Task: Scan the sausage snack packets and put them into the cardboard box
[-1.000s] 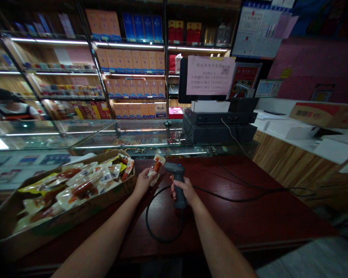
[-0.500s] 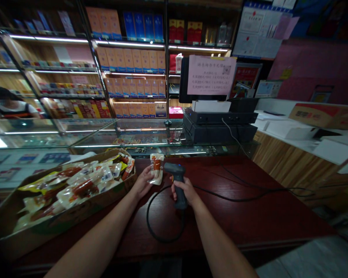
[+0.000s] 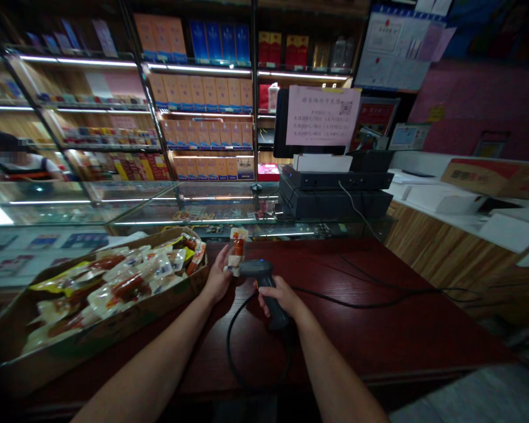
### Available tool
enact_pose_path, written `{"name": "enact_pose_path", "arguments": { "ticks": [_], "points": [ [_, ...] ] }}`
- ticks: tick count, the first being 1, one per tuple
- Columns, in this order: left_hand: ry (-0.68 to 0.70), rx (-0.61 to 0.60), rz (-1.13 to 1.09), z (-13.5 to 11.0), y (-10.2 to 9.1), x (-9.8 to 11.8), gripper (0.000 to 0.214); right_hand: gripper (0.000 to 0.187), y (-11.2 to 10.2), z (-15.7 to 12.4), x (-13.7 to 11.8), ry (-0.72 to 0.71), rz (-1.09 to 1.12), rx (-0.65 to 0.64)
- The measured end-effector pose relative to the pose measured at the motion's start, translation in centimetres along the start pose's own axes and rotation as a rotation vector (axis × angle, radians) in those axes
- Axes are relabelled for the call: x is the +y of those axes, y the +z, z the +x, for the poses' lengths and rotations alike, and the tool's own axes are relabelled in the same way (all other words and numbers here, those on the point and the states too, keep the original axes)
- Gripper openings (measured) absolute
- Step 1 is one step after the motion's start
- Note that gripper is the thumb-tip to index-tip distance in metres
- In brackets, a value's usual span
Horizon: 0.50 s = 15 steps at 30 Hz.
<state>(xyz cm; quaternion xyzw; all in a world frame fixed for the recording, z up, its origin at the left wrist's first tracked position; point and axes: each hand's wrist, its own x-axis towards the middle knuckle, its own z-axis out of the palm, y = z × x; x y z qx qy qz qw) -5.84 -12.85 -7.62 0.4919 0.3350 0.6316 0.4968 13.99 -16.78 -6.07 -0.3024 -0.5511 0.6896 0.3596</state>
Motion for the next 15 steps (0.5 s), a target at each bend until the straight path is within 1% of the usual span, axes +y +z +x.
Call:
{"name": "enact_pose_path", "arguments": {
  "ticks": [5,9,15],
  "points": [
    [-0.024,0.005,-0.062,-0.1,0.1,0.2,0.086,0.039,0.1,0.0,0.1,-0.008,-0.005,-0.024],
    [-0.019,0.020,-0.017,0.0,0.1,-0.1,0.085,0.038,0.2,-0.1,0.0,-0.003,-0.011,-0.015],
    [-0.065,0.137,0.011,0.3,1.1,0.2,0.069,0.033,0.5,-0.1,-0.2,-0.014,-0.002,-0.009]
  ]
}}
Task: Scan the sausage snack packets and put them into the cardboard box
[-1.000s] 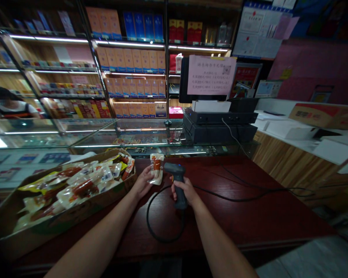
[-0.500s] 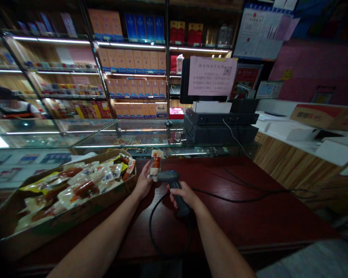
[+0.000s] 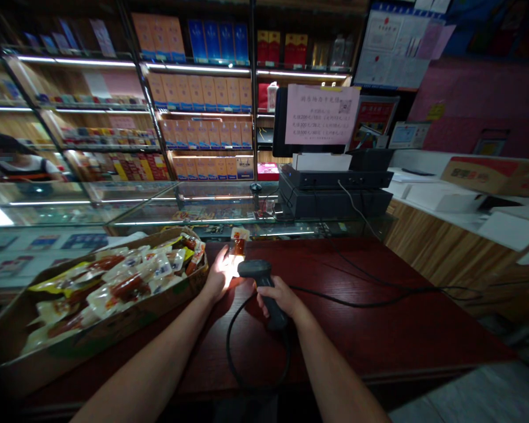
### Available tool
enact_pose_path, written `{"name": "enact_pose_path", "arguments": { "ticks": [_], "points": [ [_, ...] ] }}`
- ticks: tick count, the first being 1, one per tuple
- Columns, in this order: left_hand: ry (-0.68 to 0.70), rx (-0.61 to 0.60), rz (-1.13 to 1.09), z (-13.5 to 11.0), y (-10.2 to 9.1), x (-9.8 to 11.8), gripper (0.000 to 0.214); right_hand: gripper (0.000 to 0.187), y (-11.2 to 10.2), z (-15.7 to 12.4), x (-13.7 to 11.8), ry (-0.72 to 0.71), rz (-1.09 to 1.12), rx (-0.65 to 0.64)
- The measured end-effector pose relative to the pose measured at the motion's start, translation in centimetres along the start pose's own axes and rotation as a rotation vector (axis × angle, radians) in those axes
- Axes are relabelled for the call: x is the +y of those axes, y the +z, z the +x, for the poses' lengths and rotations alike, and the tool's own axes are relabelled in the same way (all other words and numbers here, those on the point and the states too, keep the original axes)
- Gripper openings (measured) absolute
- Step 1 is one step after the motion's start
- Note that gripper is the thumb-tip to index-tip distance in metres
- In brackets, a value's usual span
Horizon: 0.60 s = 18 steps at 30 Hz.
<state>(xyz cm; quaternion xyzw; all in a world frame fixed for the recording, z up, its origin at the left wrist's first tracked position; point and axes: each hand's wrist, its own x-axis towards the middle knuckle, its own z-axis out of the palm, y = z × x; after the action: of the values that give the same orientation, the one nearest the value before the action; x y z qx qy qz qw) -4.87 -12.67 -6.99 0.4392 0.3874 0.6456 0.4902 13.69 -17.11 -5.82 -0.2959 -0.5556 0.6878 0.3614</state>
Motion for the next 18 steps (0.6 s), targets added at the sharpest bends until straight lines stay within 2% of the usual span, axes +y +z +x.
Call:
{"name": "enact_pose_path", "arguments": {
  "ticks": [4,11,14,16,18],
  "points": [
    [0.004,-0.004,0.056,-0.1,0.1,0.3,0.067,0.034,-0.1,0.1,0.1,-0.001,0.006,-0.003],
    [-0.046,-0.081,-0.112,-0.4,-0.4,0.4,0.083,0.041,-0.4,0.1,0.2,-0.049,0.105,-0.006],
    [-0.075,-0.122,-0.201,-1.0,0.0,2.0,0.083,0.041,0.2,-0.1,-0.6,-0.103,0.170,0.041],
    [-0.046,-0.136,-0.233,-1.4,-0.1,3.8,0.081,0.041,1.0,-0.1,-1.5,-0.125,0.178,0.037],
    [0.023,-0.123,-0.235,-2.0,-1.1,6.3,0.078,0.040,2.0,0.1,-2.5,-0.134,0.170,0.006]
  ]
}}
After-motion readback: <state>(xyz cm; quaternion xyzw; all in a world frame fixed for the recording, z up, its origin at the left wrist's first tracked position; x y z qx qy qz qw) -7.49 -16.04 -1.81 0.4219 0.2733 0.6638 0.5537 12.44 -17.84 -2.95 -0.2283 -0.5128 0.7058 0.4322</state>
